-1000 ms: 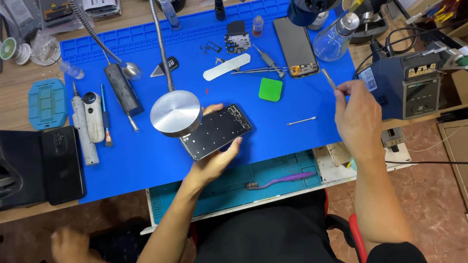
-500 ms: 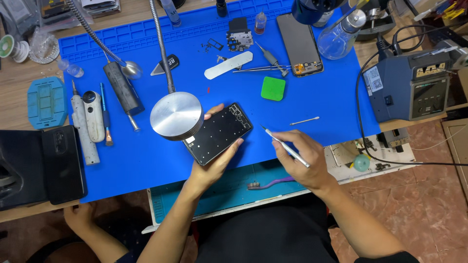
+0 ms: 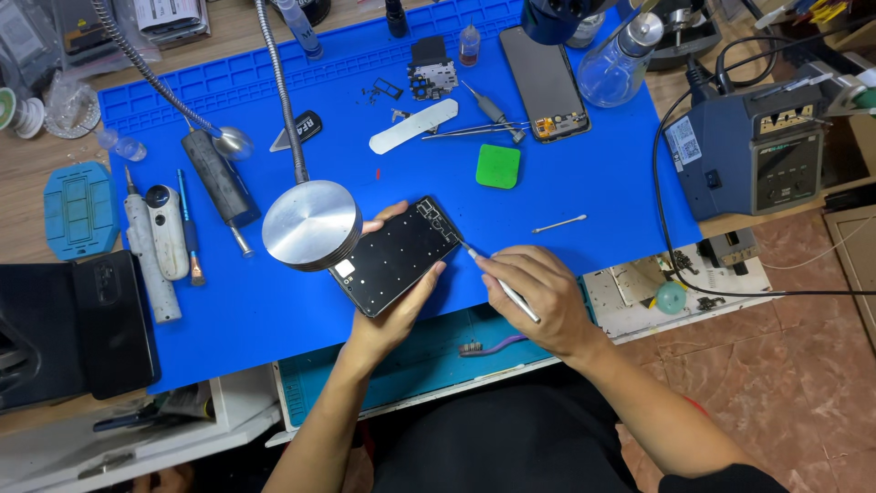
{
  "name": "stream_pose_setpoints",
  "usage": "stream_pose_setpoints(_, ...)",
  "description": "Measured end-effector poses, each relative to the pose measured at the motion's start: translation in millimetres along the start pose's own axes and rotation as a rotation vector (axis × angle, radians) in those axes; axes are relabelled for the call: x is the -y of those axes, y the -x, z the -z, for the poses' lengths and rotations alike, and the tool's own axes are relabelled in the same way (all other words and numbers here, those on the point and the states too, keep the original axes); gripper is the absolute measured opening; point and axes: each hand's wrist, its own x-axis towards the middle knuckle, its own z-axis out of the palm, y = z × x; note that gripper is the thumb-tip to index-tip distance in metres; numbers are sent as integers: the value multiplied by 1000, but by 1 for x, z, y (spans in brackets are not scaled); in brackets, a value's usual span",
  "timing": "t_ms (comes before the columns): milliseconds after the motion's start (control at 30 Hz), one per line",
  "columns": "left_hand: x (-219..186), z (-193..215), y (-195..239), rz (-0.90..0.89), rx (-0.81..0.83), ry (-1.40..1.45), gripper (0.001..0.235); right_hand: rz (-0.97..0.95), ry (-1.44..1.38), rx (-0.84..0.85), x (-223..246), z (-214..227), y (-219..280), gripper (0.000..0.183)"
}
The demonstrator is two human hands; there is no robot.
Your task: The person cleans the back of a smartphone casing using a toothbrush and a cotton swab. They then flip the casing to clean the interior and handle a separate phone frame and battery component on the workbench.
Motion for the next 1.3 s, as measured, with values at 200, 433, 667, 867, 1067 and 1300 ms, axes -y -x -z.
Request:
stream_pose_setpoints(200, -3, 0, -3, -13, -25, 37, 33, 1, -5, 22, -1, 5, 1, 25)
stream_pose_setpoints(433, 0, -4, -4, -10, -23, 63, 34, 83, 77, 42, -6, -5, 0, 22)
stream_pose_setpoints(667, 1, 1, -7, 1, -29, 81, 33, 43, 26, 41, -16, -8, -4, 21)
stream_pose_setpoints(867, 3, 1, -9, 3, -36, 103, 34, 34, -2, 59, -18, -4, -4, 19)
stream_pose_setpoints(1067, 9, 0, -6, 16, -25, 120, 36, 9, -19, 91, -17, 1, -14, 19)
stream_pose_setpoints(1300, 7, 1, -5, 5, 1, 79, 36, 17, 14, 91, -21, -11, -24, 24)
